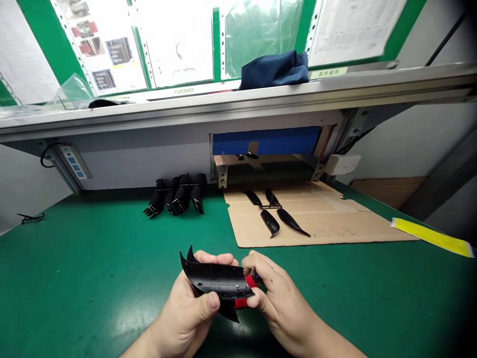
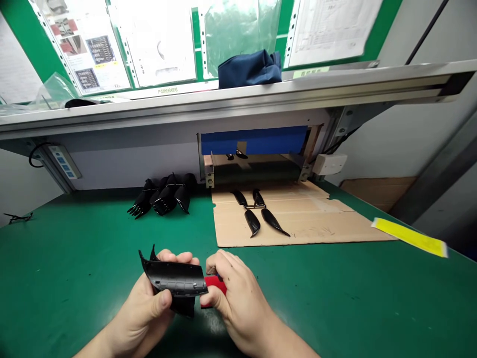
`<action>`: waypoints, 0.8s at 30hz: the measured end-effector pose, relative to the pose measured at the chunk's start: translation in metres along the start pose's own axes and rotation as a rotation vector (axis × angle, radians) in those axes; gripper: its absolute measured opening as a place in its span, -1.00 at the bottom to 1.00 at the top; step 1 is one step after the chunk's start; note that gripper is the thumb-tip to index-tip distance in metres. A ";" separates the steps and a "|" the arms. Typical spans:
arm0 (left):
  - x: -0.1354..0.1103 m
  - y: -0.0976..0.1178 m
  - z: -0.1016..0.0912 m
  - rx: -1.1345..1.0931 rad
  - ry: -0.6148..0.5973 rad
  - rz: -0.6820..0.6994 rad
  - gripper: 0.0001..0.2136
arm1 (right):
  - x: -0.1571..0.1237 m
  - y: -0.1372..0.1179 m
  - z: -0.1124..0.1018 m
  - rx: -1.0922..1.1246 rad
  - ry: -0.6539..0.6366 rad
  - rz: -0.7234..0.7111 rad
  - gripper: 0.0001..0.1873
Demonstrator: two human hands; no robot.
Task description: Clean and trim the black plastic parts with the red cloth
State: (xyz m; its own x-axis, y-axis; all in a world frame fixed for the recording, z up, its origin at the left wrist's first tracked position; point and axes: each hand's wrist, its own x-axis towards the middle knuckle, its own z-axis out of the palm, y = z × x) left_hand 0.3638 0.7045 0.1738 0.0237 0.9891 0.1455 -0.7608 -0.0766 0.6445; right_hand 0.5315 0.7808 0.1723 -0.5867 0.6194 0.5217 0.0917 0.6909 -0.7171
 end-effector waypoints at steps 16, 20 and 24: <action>0.003 0.004 -0.001 0.002 0.139 0.038 -0.67 | -0.001 -0.005 -0.001 -0.150 -0.127 0.005 -0.27; 0.002 0.002 0.002 -0.022 0.186 0.029 -0.64 | -0.004 -0.002 0.015 -0.554 -0.038 -0.115 -0.25; 0.001 0.001 0.010 -0.031 0.256 0.045 -0.61 | -0.004 -0.003 0.016 -0.678 0.009 -0.117 -0.21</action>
State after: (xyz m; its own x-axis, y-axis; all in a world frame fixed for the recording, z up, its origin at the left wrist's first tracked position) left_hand 0.3690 0.7039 0.1821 -0.1724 0.9848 -0.0232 -0.7768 -0.1214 0.6180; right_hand 0.5207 0.7709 0.1650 -0.6171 0.5273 0.5841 0.5127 0.8325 -0.2100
